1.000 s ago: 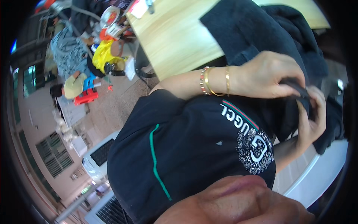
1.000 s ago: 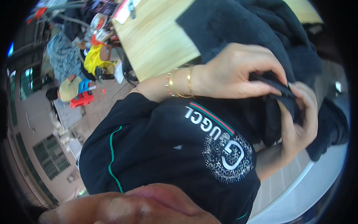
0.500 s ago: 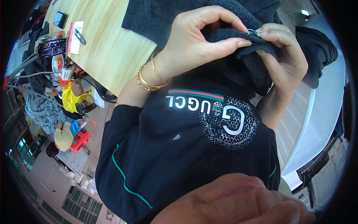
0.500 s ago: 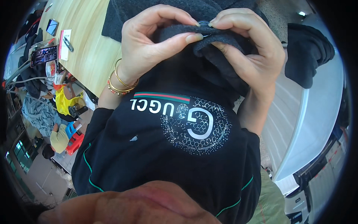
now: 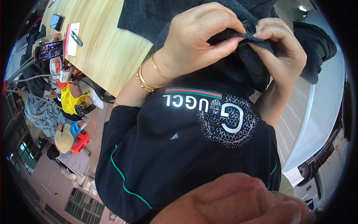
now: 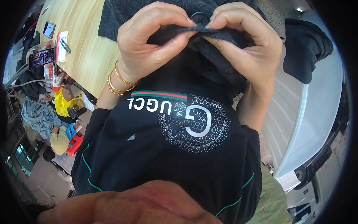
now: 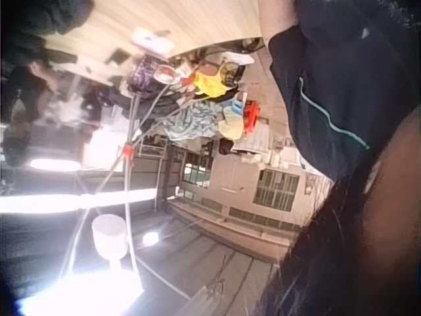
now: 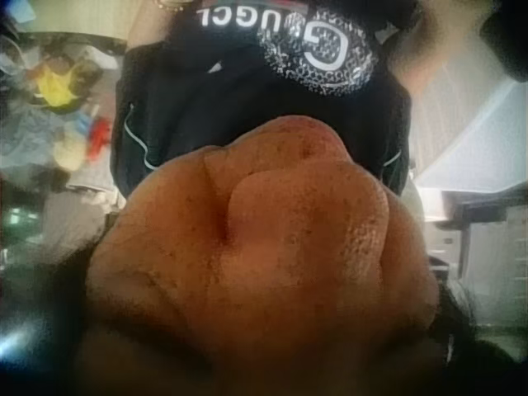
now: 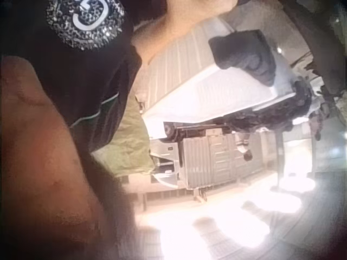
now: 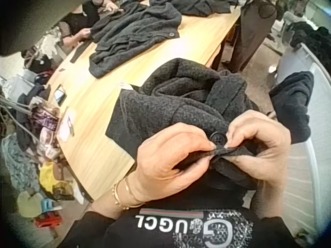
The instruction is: Trimming loose threads and inspecting grey garments using thread snips at a workshop table.
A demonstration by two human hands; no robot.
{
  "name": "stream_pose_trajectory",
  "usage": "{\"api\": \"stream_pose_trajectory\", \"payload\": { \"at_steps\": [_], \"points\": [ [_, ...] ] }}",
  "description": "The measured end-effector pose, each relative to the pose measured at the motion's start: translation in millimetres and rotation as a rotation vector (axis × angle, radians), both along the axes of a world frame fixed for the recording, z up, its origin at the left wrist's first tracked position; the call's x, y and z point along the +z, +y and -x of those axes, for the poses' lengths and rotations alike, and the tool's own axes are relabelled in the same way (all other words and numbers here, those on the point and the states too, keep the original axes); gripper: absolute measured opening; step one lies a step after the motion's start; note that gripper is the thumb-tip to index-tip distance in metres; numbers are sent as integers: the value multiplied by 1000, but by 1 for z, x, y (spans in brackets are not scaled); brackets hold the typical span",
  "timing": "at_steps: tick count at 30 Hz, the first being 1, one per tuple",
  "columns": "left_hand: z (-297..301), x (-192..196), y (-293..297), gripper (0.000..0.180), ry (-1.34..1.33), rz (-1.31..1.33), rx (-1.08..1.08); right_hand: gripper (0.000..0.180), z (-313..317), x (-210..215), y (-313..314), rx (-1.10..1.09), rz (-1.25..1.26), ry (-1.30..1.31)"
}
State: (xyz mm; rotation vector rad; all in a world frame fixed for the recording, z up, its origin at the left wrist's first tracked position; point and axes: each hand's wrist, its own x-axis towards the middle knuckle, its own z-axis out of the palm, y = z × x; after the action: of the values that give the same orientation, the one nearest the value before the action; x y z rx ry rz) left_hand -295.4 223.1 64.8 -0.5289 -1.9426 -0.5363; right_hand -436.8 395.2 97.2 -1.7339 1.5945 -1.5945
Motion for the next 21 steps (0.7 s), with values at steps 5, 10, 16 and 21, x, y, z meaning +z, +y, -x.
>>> {"api": "stream_pose_trajectory", "payload": {
  "at_steps": [5,10,16,21],
  "points": [
    [-11,15,25,26,-312,-226,417,26,-18,18,-10,-185,-73,256],
    [-16,28,5,14,-563,-384,342,29,25,-7,-9,-175,253,383],
    [-49,38,-20,17,-1165,-472,260,20,33,10,45,-444,-287,390],
    [-79,10,-31,15,-1218,-534,181,22,36,-8,63,-531,-243,200]
  ]
}}
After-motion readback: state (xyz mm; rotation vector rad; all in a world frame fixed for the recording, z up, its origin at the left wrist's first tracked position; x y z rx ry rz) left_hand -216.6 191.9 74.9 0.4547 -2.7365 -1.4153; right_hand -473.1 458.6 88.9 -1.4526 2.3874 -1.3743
